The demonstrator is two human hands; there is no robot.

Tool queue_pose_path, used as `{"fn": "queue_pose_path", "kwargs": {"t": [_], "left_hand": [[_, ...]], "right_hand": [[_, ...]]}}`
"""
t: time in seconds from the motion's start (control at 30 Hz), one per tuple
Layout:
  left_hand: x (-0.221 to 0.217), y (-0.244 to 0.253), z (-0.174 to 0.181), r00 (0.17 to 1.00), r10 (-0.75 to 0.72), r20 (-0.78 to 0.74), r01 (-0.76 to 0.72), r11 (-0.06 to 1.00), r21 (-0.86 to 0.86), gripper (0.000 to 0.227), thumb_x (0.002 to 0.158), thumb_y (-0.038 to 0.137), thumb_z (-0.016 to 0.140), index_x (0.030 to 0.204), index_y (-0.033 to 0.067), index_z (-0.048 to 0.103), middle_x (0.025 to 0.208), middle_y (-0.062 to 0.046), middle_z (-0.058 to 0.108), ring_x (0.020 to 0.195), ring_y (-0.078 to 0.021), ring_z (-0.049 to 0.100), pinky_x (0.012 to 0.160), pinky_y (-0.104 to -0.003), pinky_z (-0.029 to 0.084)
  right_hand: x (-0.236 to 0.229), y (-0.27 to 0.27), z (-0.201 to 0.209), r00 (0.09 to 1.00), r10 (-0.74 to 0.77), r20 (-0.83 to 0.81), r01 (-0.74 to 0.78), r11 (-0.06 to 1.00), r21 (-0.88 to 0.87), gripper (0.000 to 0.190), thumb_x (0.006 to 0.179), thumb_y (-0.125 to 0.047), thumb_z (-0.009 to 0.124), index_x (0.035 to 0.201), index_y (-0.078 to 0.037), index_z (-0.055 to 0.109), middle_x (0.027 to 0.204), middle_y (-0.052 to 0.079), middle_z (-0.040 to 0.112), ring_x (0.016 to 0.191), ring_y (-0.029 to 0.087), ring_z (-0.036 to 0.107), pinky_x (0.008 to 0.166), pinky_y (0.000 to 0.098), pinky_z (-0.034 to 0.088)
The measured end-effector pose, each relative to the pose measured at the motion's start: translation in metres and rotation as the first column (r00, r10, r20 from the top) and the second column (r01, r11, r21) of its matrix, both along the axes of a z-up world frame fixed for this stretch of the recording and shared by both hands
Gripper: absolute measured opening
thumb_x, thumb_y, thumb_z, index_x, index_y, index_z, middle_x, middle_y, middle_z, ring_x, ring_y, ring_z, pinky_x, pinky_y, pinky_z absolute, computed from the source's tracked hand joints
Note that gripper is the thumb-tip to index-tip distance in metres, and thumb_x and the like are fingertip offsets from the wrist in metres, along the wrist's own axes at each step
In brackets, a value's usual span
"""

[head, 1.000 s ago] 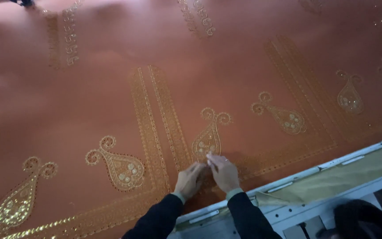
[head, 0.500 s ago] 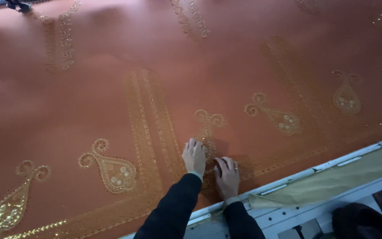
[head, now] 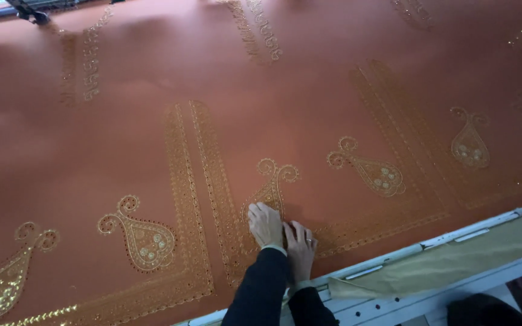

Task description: Operating an industrial embroidery machine by threading needles and manually smoothing the fabric during the embroidery process.

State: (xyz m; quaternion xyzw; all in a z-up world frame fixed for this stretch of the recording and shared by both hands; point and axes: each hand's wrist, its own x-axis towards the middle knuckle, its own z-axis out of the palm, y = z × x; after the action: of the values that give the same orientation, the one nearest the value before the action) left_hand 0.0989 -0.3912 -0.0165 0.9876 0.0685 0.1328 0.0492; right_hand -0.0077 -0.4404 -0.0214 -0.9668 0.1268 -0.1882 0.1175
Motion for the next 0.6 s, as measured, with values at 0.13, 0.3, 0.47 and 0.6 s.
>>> {"fn": "queue_pose_path", "kwargs": {"t": [0.13, 0.3, 0.47, 0.6], "left_hand": [[0.010, 0.000, -0.006, 0.990, -0.038, -0.138, 0.001, 0.966, -0.257, 0.011, 0.090, 0.018, 0.053, 0.097, 0.0118, 0.058, 0.099, -0.010, 0.057, 0.092, -0.0308, 0.064, 0.065, -0.040, 0.059], [-0.006, -0.004, -0.023, 0.969, -0.090, -0.228, -0.010, 0.915, -0.402, 0.011, 0.090, 0.028, 0.056, 0.090, 0.0168, 0.055, 0.089, -0.001, 0.052, 0.084, -0.0248, 0.069, 0.057, -0.041, 0.061], [-0.011, 0.025, 0.027, 0.964, -0.034, -0.264, -0.109, 0.855, -0.506, 0.024, 0.098, 0.029, 0.062, 0.116, 0.0171, 0.051, 0.112, -0.004, 0.049, 0.111, -0.0250, 0.063, 0.073, -0.042, 0.066], [-0.014, 0.037, 0.008, 0.982, -0.183, -0.044, 0.151, 0.905, -0.397, 0.010, 0.099, 0.021, 0.065, 0.101, 0.0136, 0.059, 0.105, -0.002, 0.048, 0.102, -0.0207, 0.060, 0.066, -0.034, 0.066]], "right_hand": [[0.030, -0.012, 0.013, 0.997, -0.013, -0.077, 0.024, 0.989, 0.147, 0.046, 0.093, -0.039, 0.046, 0.131, -0.025, 0.067, 0.142, 0.004, 0.060, 0.131, 0.028, 0.051, 0.105, 0.0477, 0.034], [0.066, -0.055, -0.017, 0.988, 0.057, -0.145, -0.057, 0.998, 0.008, 0.046, 0.096, -0.023, 0.059, 0.141, -0.033, 0.058, 0.130, 0.000, 0.059, 0.119, 0.028, 0.060, 0.094, 0.0444, 0.054], [0.120, -0.095, 0.018, 0.996, 0.010, -0.089, 0.003, 0.991, 0.136, 0.047, 0.096, -0.020, 0.065, 0.143, -0.016, 0.061, 0.125, 0.011, 0.064, 0.118, 0.032, 0.065, 0.094, 0.0427, 0.057], [0.147, -0.120, 0.004, 0.974, 0.186, -0.132, -0.201, 0.973, -0.110, 0.035, 0.098, -0.019, 0.065, 0.132, -0.016, 0.067, 0.117, 0.004, 0.060, 0.110, 0.026, 0.068, 0.091, 0.0352, 0.058]]}}
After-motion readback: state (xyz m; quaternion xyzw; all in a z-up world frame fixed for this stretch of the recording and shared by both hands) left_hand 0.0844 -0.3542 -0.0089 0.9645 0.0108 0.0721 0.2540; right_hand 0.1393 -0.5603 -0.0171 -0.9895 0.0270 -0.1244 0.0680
